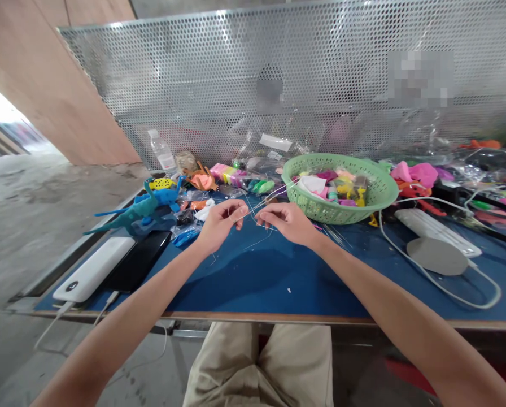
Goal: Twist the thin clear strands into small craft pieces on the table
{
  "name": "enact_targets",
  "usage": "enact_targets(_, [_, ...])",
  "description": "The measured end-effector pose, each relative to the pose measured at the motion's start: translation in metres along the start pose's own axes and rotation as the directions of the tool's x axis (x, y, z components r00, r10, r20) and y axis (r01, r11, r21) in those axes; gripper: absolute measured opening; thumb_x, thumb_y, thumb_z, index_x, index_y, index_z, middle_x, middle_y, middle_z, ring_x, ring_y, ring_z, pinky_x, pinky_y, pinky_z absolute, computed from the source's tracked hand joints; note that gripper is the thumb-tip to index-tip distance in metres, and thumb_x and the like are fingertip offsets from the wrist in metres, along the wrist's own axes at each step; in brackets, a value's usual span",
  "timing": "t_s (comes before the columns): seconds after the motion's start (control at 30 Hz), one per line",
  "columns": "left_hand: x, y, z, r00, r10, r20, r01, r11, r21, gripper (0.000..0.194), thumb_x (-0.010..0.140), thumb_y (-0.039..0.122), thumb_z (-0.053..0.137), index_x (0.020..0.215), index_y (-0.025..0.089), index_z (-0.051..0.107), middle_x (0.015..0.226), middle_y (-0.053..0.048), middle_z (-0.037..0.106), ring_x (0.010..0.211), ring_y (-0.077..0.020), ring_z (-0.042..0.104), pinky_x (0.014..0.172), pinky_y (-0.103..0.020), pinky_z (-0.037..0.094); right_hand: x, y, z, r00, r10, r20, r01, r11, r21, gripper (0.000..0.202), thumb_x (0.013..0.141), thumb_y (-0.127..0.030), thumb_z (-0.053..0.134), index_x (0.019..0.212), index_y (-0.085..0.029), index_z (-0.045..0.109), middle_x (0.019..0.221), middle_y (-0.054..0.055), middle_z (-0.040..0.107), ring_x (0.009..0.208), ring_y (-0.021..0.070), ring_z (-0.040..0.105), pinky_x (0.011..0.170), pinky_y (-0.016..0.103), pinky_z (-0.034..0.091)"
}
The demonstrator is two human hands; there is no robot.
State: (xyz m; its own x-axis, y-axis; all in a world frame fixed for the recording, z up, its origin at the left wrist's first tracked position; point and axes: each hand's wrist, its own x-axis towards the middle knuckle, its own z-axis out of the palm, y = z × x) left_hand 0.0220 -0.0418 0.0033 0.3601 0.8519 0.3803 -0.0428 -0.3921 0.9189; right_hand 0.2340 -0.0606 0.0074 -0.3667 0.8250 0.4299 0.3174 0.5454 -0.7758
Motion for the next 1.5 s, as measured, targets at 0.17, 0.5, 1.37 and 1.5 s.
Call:
enact_targets(0.17, [0.002, -0.005, 0.003, 0.990, -0.143, -0.003, 0.139, 0.965, -0.225, 0.033, 0.079, 0.047, 0.075, 0.087, 0.016, 0.068, 0.070, 0.001, 0.060, 0.056, -0.0060, 0.048, 0.056, -0.021, 0.041, -0.002, 0.016, -0.002, 0.971, -0.236, -0.045, 0.207, 0.918, -0.339, 0.018, 0.092, -0.035, 0.064, 0.103, -0.022, 0.072, 0.089, 0.004, 0.076, 0.072, 0.0156, 0.069, 0.066, 0.027, 0.055])
enact_targets(0.5, [0.001, -0.005, 0.010, 0.963, -0.265, 0.040, 0.262, 0.903, -0.339, 0.034, 0.072, 0.042, 0.082, 0.083, 0.012, 0.069, 0.065, 0.002, 0.057, 0.056, -0.0052, 0.049, 0.056, -0.020, 0.041, -0.001, 0.017, 0.004, 0.829, -0.560, -0.008, 0.476, 0.712, -0.516, 0.018, 0.092, -0.028, 0.067, 0.109, -0.025, 0.071, 0.099, 0.004, 0.077, 0.084, 0.0170, 0.073, 0.075, 0.029, 0.059])
enact_targets(1.37, [0.002, -0.007, -0.004, 0.906, -0.376, 0.195, 0.420, 0.851, -0.316, 0.038, 0.071, 0.036, 0.086, 0.098, 0.012, 0.073, 0.087, -0.005, 0.073, 0.065, -0.0076, 0.067, 0.067, -0.022, 0.059, -0.007, 0.018, 0.009, 0.829, -0.537, -0.159, 0.439, 0.799, -0.411, 0.011, 0.093, -0.020, 0.063, 0.097, -0.026, 0.072, 0.098, 0.001, 0.077, 0.094, 0.0168, 0.074, 0.083, 0.031, 0.060])
enact_targets(1.5, [0.001, -0.009, 0.000, 0.934, -0.331, 0.130, 0.356, 0.883, -0.305, 0.040, 0.072, 0.037, 0.086, 0.100, 0.012, 0.072, 0.081, -0.005, 0.073, 0.064, -0.0088, 0.067, 0.067, -0.024, 0.060, -0.007, 0.016, 0.012, 0.832, -0.532, -0.156, 0.449, 0.811, -0.374, 0.012, 0.094, -0.022, 0.063, 0.096, -0.027, 0.073, 0.096, 0.001, 0.077, 0.090, 0.0163, 0.074, 0.082, 0.030, 0.061])
